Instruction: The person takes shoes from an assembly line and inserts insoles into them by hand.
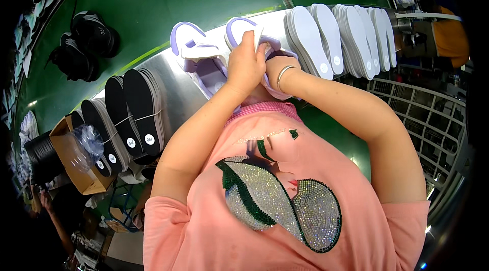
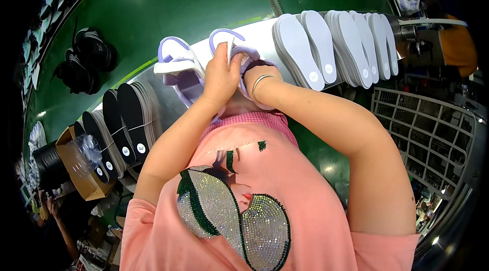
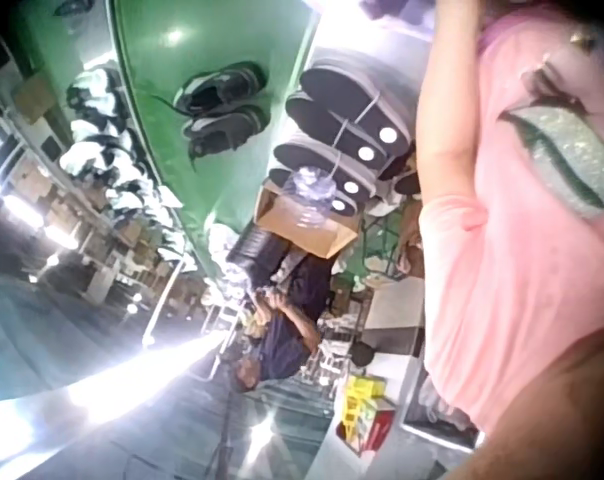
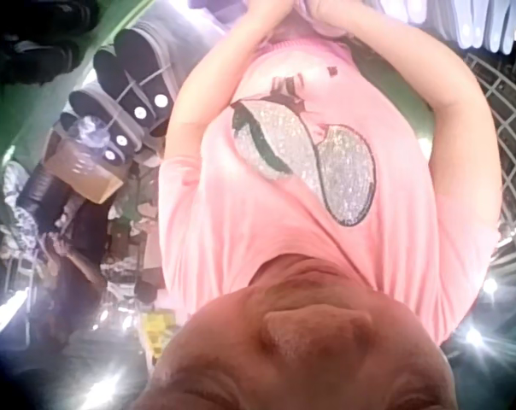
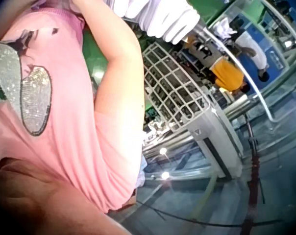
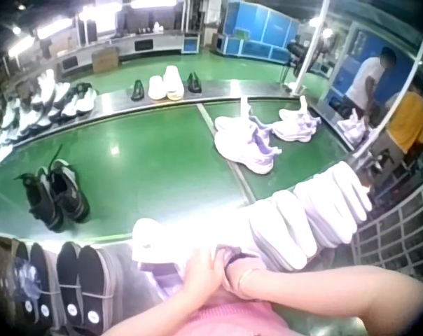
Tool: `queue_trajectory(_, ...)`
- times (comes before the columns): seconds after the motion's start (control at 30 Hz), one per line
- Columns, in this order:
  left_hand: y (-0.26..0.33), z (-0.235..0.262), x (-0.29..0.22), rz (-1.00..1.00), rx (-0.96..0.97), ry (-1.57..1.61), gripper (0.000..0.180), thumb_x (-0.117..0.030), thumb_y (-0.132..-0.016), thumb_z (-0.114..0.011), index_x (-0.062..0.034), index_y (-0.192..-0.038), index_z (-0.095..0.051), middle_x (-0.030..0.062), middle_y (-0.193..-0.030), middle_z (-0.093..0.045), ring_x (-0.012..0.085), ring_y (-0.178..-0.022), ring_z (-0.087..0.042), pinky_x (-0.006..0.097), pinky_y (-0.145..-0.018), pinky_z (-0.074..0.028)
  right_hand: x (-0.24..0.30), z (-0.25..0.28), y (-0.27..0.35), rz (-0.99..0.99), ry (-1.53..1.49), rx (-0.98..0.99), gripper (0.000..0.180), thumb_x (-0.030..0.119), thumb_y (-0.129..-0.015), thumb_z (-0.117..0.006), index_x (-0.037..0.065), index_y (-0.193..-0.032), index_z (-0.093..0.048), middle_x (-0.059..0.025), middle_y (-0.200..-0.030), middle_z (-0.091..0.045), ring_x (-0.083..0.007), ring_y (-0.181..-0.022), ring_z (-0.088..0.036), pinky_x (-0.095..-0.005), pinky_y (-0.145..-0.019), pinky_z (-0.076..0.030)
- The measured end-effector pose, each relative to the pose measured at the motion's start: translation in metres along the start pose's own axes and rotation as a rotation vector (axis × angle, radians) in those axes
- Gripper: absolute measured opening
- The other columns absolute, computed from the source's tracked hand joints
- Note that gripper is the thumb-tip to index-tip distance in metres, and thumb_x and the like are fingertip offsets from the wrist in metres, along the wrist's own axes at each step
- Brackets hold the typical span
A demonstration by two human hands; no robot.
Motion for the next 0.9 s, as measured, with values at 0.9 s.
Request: queue_trajectory(0.9, -0.001, 0.001, 0.004, 0.025, 0.023, -0.036, 0.024, -0.015, -0.08, -0.049, 0.0009, -0.095, -0.039, 0.0244, -0.069, -0.055, 0.042, -0.064, -0.053, 0.048, -0.055, -0.04, -0.024, 0.043, 0.076, 0.616, -0.222, -0.329, 0.022, 0.019, -0.07, -0.054, 0.003, -0.085, -0.058, -0.0109, -0.071, -0.06, -0.0278, -0.07, -0.059, -0.0352, -0.073, -0.043)
Point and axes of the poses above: each hand's wrist, its own y-axis away from the middle knuckle, its own z-axis out of the back of the hand, x = y × z, the point moved 8 cm from there along -y, towards the middle knuckle
